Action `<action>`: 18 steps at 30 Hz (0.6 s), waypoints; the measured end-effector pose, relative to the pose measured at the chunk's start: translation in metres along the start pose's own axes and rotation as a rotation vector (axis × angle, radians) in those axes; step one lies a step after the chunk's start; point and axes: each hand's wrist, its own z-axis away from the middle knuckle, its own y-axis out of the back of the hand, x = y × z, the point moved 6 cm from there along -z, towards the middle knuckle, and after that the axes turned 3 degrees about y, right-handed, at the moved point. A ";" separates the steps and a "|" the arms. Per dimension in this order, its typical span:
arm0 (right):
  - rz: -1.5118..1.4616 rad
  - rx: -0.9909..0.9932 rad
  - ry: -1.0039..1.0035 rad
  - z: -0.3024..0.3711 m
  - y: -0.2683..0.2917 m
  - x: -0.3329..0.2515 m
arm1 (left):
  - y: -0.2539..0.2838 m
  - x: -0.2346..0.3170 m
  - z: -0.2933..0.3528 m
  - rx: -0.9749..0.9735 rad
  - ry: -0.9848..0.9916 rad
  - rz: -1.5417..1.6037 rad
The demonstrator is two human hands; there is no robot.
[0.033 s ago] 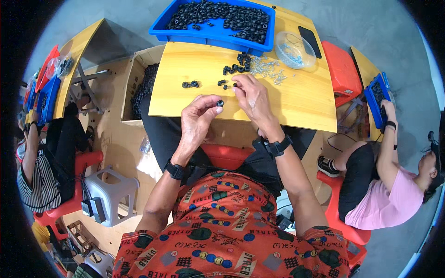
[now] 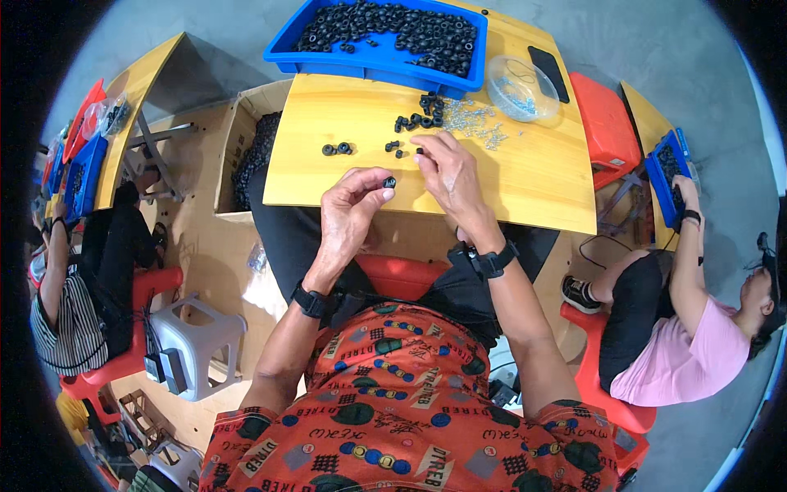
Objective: Assembling small black plastic washers with silver metal pins by hand.
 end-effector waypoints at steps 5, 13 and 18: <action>-0.268 -0.041 -0.227 0.018 0.012 0.006 | -0.003 -0.001 0.000 -0.019 0.019 0.057; -1.001 -0.098 -0.593 0.041 0.012 -0.013 | -0.011 -0.003 0.002 -0.056 0.059 0.070; -0.974 -0.100 -0.591 0.044 0.010 -0.015 | -0.018 0.005 0.005 -0.097 0.047 0.109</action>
